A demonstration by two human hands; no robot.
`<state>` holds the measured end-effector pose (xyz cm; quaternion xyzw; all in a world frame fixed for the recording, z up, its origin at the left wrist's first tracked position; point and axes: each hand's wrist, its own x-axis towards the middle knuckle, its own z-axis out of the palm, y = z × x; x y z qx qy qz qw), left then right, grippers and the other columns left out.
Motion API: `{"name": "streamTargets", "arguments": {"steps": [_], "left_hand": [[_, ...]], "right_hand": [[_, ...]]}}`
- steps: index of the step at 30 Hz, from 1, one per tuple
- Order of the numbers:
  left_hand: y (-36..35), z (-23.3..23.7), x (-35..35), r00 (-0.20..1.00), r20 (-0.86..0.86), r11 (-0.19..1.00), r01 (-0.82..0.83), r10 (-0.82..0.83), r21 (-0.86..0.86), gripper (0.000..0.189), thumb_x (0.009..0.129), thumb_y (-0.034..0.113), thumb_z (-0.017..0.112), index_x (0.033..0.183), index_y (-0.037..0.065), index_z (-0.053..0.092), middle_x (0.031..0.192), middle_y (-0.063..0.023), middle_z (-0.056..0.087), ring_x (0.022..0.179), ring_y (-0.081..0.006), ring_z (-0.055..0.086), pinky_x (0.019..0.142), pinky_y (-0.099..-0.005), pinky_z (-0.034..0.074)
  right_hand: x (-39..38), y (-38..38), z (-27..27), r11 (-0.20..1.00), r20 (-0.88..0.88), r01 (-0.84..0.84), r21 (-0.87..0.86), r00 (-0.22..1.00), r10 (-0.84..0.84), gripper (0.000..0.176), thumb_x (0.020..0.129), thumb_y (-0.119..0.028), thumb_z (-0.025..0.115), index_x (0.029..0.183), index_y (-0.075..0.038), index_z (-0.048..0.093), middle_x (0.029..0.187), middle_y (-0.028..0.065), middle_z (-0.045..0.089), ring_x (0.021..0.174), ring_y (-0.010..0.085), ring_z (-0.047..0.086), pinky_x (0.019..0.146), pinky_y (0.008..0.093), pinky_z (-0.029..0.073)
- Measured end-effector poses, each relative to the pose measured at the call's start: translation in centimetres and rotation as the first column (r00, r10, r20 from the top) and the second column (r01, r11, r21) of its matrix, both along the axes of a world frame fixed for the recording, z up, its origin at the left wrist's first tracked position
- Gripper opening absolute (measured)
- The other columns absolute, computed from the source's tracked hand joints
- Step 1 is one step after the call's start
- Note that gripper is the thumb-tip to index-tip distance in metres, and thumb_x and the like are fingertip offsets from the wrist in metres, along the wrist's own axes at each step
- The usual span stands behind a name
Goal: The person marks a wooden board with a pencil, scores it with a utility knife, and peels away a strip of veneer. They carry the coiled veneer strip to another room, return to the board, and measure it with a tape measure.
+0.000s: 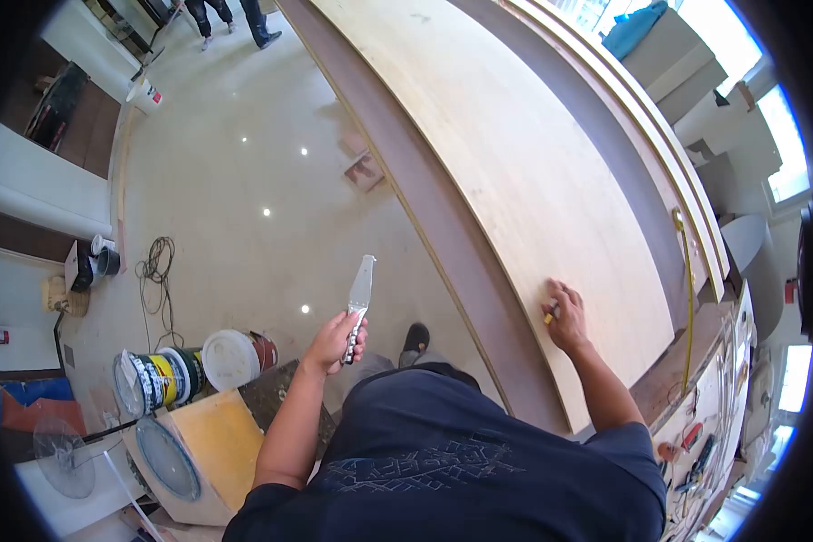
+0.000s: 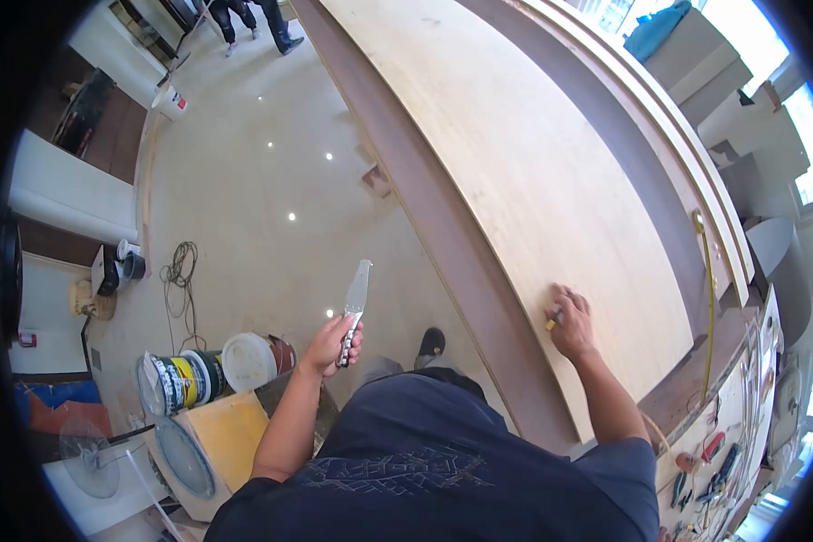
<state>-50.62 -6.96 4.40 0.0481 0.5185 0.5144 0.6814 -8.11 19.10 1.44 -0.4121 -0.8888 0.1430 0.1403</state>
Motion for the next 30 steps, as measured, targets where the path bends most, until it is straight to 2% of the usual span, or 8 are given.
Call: {"name": "streamTargets", "arguments": {"steps": [3, 11, 15, 17, 19, 23, 29, 30], "left_hand": [[6.1, 1.9, -3.1, 1.0, -0.021, 1.0, -0.005, 0.006, 0.027, 0.026, 0.104, 0.033, 0.045, 0.106, 0.007, 0.047, 0.074, -0.0016, 0.051, 0.058, -0.011, 0.051, 0.049, -0.0263, 0.045], [24.0, 4.9, -16.4, 0.966, -0.247, 0.995, -0.057, 0.077, 0.085, 0.024, 0.102, 0.03, 0.045, 0.103, 0.006, 0.046, 0.074, -0.0024, 0.049, 0.055, -0.0114, 0.048, 0.046, -0.0286, 0.043], [36.2, 4.4, -27.3, 0.883, -0.445, 0.988, -0.119, 0.149, 0.095, 0.026, 0.102, 0.029, 0.044, 0.098, 0.003, 0.046, 0.07, -0.0052, 0.051, 0.049, -0.0124, 0.047, 0.04, -0.03, 0.041], [43.3, 4.0, -32.7, 0.809, -0.566, 0.987, -0.135, 0.16, 0.087, 0.028, 0.102, 0.029, 0.043, 0.096, 0.002, 0.045, 0.066, -0.0067, 0.05, 0.046, -0.014, 0.047, 0.038, -0.0315, 0.041], [50.2, 2.4, -37.6, 0.75, -0.638, 0.984, -0.144, 0.176, 0.103, 0.031, 0.102, 0.028, 0.042, 0.094, -0.001, 0.046, 0.063, -0.0104, 0.054, 0.043, -0.0187, 0.051, 0.037, -0.0334, 0.042], [63.4, -0.6, -45.7, 0.657, -0.751, 0.985, -0.162, 0.067, -0.054, 0.034, 0.101, 0.025, 0.038, 0.091, -0.005, 0.051, 0.064, -0.0163, 0.063, 0.047, -0.0246, 0.061, 0.041, -0.035, 0.048], [74.6, -3.4, -52.7, 0.499, -0.863, 0.955, -0.21, -0.081, -0.211, 0.032, 0.1, 0.02, 0.04, 0.098, -0.009, 0.054, 0.071, -0.022, 0.067, 0.055, -0.0268, 0.068, 0.044, -0.0357, 0.053], [75.3, -3.4, -53.6, 0.4, -0.898, 0.969, -0.083, -0.181, -0.232, 0.029, 0.098, 0.016, 0.043, 0.104, -0.011, 0.051, 0.075, -0.0235, 0.069, 0.058, -0.0287, 0.069, 0.046, -0.0356, 0.055]], "right_hand": [[-11.0, 6.6, -0.4, 0.998, 0.007, 0.011, 0.061, 1.0, -0.011, 0.046, 0.09, -0.018, 0.065, 0.133, -0.008, 0.052, 0.131, 0.0146, 0.058, 0.129, 0.0344, 0.047, 0.107, 0.046, 0.034], [-35.8, 24.5, -1.0, 1.0, -0.03, 0.027, 0.012, 0.999, -0.026, 0.047, 0.096, -0.033, 0.056, 0.134, -0.006, 0.048, 0.125, 0.0144, 0.061, 0.132, 0.0327, 0.044, 0.109, 0.046, 0.031], [-45.2, 30.1, -1.5, 0.992, -0.05, 0.124, 0.023, 0.991, -0.122, 0.045, 0.096, -0.03, 0.055, 0.133, -0.006, 0.047, 0.135, 0.0138, 0.056, 0.135, 0.0323, 0.043, 0.11, 0.0497, 0.028], [-47.3, 29.8, -1.0, 0.979, -0.011, 0.179, 0.093, 0.984, -0.178, 0.037, 0.095, -0.023, 0.053, 0.128, -0.006, 0.049, 0.145, 0.0134, 0.048, 0.138, 0.032, 0.039, 0.114, 0.0511, 0.025], [-47.2, 30.0, -0.6, 0.985, 0.065, 0.171, 0.02, 0.983, -0.172, 0.031, 0.093, -0.018, 0.052, 0.122, -0.006, 0.05, 0.15, 0.0129, 0.042, 0.141, 0.0325, 0.036, 0.116, 0.0517, 0.021], [-47.7, 30.5, -0.7, 0.987, 0.101, 0.158, 0.032, 0.982, -0.16, 0.024, 0.093, -0.017, 0.053, 0.113, -0.007, 0.05, 0.15, 0.0122, 0.042, 0.141, 0.035, 0.034, 0.116, 0.0554, 0.019], [-47.7, 31.0, -0.7, 0.988, 0.163, 0.151, -0.011, 0.976, -0.148, 0.021, 0.091, -0.019, 0.058, 0.106, -0.008, 0.048, 0.151, 0.0114, 0.041, 0.142, 0.0367, 0.032, 0.116, 0.0575, 0.017], [-47.9, 31.1, -0.3, 0.988, 0.171, 0.153, -0.018, 0.974, -0.148, 0.021, 0.091, -0.02, 0.058, 0.105, -0.008, 0.047, 0.151, 0.0112, 0.041, 0.143, 0.0366, 0.032, 0.116, 0.0574, 0.016]]}}
